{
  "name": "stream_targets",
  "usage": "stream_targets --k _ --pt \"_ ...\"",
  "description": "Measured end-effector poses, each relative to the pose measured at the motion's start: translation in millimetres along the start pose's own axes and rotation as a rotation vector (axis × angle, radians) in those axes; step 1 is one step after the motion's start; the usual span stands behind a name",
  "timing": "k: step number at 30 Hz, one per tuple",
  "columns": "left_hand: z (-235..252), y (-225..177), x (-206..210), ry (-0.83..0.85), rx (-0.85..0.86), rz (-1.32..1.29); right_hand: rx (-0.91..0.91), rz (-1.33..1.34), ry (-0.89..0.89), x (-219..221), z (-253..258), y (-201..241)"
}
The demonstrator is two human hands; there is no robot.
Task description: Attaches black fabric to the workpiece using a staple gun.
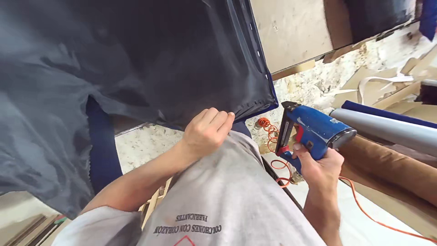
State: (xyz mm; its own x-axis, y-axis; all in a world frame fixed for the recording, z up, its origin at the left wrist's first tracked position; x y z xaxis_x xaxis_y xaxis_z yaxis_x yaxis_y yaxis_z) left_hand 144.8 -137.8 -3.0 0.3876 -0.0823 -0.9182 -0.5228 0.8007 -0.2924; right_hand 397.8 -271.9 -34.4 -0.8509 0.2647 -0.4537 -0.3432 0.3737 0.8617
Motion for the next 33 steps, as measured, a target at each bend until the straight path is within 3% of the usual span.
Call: stream_targets --k 11,21,26,33 --pt "-12.7 -2.7 1.9 -0.020 0.233 -0.042 0.039 -0.002 0.015 2.2 -5.9 -5.1" --pt "-1.9 -7.1 3.6 0.124 0.224 0.014 -0.027 -0.048 0.073 -0.9 -36.9 26.6" --pt "6.6 -3.1 -6.1 0.049 0.141 -0.043 -0.041 0.028 0.041 17.7 -42.7 26.2" --pt "-6.8 -3.8 2.1 0.055 0.240 -0.065 0.004 0.086 0.040 31.2 -49.5 17.7"
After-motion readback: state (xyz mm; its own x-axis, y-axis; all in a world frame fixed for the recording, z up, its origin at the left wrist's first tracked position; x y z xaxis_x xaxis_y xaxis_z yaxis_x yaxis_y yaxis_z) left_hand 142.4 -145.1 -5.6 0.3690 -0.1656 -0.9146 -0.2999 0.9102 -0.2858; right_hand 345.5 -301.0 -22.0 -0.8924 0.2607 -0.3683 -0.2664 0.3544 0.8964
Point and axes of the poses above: each hand's wrist, its own z-axis towards the middle knuckle, its own x-axis out of the palm, y = z × x, the point moved 9 cm from there along z, towards the middle knuckle, and after that the axes turned 4 degrees about y, right-handed, at the moved point
